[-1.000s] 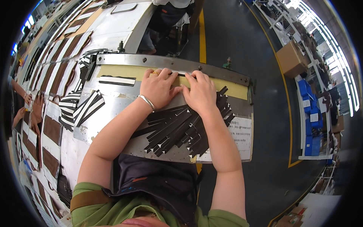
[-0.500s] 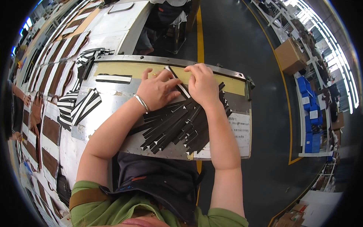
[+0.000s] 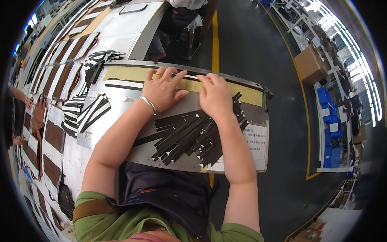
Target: Assembling, aligning, and bundling small black and white leather straps on a metal assembly plate.
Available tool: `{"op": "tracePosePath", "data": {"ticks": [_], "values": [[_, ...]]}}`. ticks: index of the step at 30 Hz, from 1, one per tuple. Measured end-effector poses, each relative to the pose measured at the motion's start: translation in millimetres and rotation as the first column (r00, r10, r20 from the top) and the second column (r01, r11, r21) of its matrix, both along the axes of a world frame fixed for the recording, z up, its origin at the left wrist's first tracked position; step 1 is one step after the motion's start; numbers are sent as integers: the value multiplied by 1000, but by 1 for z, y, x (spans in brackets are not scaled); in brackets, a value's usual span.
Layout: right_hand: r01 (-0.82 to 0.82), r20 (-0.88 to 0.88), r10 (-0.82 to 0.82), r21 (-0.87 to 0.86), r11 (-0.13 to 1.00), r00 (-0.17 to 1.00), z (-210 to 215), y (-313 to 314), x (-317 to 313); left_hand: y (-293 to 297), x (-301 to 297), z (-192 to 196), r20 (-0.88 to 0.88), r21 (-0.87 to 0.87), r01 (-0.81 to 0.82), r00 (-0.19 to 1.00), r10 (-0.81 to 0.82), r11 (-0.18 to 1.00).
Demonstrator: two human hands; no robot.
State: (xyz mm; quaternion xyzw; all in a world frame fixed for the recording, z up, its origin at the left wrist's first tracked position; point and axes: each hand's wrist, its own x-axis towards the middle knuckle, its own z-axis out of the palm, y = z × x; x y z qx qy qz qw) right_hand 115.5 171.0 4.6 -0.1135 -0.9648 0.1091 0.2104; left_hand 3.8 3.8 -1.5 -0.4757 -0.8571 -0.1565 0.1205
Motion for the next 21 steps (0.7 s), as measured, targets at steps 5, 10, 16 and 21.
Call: {"op": "tracePosePath", "data": {"ticks": [5, 10, 16, 21], "values": [[-61, 63, 58, 44, 997, 996, -3, -7, -6, 2, 8, 3, -3, -120, -28, 1000, 28, 992], [-97, 12, 96, 65, 993, 995, -5, -12, -10, 3, 20, -12, -120, -68, -141, 984, 132, 988], [-102, -8, 102, 19, 995, 995, -6, -13, -14, 10, 13, -9, -51, -79, -119, 992, 115, 990], [-113, -30, 114, 26, 993, 993, -7, -9, -11, 10, 15, -8, -60, -59, -114, 992, 111, 992]]}}
